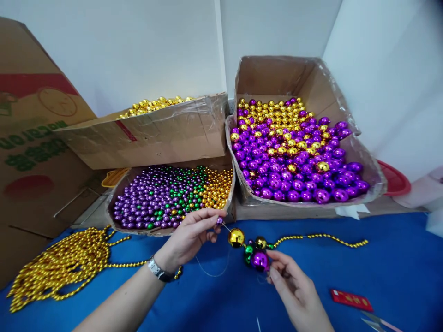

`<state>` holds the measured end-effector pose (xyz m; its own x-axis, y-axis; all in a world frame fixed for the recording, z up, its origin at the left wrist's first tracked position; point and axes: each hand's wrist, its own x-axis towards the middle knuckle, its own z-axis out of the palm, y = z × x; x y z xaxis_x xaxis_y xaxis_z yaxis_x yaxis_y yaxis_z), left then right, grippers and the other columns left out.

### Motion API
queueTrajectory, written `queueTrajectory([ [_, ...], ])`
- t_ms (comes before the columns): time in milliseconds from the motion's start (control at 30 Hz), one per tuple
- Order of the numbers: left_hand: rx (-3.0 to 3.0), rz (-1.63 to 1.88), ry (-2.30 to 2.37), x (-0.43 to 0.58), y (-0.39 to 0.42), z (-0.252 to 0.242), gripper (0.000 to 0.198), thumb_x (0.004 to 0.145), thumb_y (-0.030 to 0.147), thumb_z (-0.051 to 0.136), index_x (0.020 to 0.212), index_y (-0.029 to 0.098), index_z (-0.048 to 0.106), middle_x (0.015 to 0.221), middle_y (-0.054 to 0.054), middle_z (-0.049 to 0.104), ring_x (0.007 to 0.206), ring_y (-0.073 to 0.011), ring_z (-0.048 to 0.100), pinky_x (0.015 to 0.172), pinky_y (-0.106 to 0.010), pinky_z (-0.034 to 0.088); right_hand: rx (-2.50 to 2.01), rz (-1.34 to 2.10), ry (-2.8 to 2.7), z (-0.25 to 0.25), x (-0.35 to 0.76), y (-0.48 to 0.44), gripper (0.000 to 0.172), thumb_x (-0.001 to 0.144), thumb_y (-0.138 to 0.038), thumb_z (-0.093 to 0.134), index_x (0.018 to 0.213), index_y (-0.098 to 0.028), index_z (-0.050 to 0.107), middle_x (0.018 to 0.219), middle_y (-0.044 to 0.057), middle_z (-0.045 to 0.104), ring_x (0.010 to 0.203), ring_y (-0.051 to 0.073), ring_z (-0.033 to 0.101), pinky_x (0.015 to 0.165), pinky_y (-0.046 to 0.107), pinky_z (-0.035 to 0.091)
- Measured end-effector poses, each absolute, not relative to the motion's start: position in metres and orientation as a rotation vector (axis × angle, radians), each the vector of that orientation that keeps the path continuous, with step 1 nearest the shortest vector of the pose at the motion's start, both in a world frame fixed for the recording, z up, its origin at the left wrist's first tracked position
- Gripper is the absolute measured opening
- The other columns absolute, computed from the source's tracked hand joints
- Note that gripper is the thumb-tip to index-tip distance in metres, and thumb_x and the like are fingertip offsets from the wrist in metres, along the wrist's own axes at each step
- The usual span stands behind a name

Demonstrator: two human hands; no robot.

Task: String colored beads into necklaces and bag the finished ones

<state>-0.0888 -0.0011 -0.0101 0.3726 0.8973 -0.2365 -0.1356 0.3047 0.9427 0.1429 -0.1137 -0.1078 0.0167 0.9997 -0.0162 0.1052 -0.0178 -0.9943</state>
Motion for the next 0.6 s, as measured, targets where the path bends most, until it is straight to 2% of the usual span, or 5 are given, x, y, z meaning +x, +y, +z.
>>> queueTrajectory([
  [133, 1.362, 0.697, 1.03, -0.086, -0.013, -0.005, 0.024, 0.076, 0.027, 0.069, 0.096, 0.015, 0.065, 0.085, -0.003, 0.061, 0.068, -0.0096, 0.053, 0.058, -0.019, 0.044, -1.381, 1.065, -1.42, -0.112, 0.151, -0.123, 0.031, 0.093, -0.036, 0.046, 0.121, -0.026, 0.052, 0.099, 0.005, 0.062, 0.087, 0.016, 0.063, 0.078, 0.023, 0.05],
  [267, 1.43, 0.595, 0.947, -0.07, -0.033, -0.022, 0.02, 0.075, 0.028, 0.071, 0.086, 0.014, 0.062, 0.079, -0.003, 0.063, 0.069, -0.0118, 0.056, 0.061, -0.022, 0.046, -1.468, 1.042, -1.539, -0.126, 0.161, -0.14, 0.029, 0.095, -0.032, 0.041, 0.122, -0.026, 0.051, 0.109, 0.006, 0.062, 0.095, 0.018, 0.062, 0.085, 0.026, 0.049],
  [467, 1.65, 0.64, 0.867, -0.044, -0.063, -0.069, 0.013, 0.079, 0.026, 0.066, 0.079, 0.013, 0.069, 0.084, -0.008, 0.067, 0.078, -0.0169, 0.062, 0.071, -0.028, 0.049, -1.504, 0.921, -1.776, -0.159, 0.171, -0.156, 0.032, 0.094, -0.019, 0.037, 0.122, -0.023, 0.052, 0.11, 0.008, 0.063, 0.1, 0.019, 0.061, 0.086, 0.03, 0.05],
  [600, 1.885, 0.73, 0.797, -0.037, -0.068, -0.062, 0.007, 0.082, 0.018, 0.062, 0.081, 0.016, 0.068, 0.083, -0.006, 0.067, 0.08, -0.015, 0.062, 0.073, -0.026, 0.048, -1.523, 0.74, -1.981, -0.145, 0.181, -0.15, 0.039, 0.09, -0.012, 0.037, 0.124, -0.023, 0.052, 0.106, 0.009, 0.064, 0.097, 0.022, 0.061, 0.084, 0.035, 0.05],
])
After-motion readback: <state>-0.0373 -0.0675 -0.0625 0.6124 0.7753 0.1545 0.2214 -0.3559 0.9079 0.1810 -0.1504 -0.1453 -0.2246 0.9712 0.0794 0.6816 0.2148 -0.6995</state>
